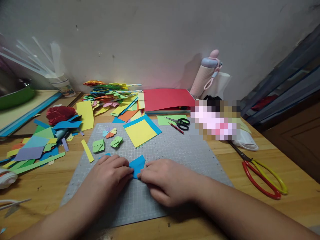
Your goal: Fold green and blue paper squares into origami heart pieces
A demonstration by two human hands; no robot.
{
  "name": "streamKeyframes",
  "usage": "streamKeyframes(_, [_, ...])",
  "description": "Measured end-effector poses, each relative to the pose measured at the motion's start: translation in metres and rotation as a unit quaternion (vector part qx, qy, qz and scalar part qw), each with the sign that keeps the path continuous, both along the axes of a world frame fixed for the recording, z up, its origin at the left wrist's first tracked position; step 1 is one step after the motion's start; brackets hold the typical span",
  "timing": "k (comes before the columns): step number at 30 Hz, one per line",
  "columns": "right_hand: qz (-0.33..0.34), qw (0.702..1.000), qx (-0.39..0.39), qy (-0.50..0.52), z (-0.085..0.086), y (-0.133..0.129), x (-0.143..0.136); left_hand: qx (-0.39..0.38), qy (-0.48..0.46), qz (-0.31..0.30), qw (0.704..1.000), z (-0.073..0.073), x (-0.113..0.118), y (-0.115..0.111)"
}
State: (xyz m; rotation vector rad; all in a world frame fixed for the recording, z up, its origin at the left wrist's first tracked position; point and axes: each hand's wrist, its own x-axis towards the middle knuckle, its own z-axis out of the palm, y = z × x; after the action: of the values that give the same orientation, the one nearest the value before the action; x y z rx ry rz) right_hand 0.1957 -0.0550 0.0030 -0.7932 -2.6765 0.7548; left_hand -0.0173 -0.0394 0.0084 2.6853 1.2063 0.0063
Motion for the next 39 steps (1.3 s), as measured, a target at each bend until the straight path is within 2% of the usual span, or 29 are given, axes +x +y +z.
streamKeyframes(6, [-0.010,1.000,0.025,0.013,-0.005,0.004,0.002,-0.009,0.098,-0.080,0.992,0.005,0.001,-0.015])
streamKeyframes(10, [-0.028,1.000,0.009,0.003,-0.006,0.005,0.003,-0.017,0.109,-0.091,0.990,0.008,0.001,-0.021])
streamKeyframes(14, [-0.035,0.999,0.007,0.001,-0.007,0.004,0.002,-0.066,0.105,-0.117,0.985,0.012,0.002,-0.023])
streamKeyframes(22, [-0.037,0.999,0.013,0.004,-0.006,0.003,0.002,-0.100,0.126,-0.103,0.982,0.011,0.000,-0.030])
streamKeyframes(27, [-0.036,0.999,0.016,0.007,-0.007,0.003,0.002,-0.086,0.121,-0.088,0.985,0.010,0.000,-0.033])
streamKeyframes(39, [-0.035,0.999,0.002,-0.007,-0.004,0.003,0.000,-0.119,0.111,-0.097,0.982,0.017,0.000,-0.027])
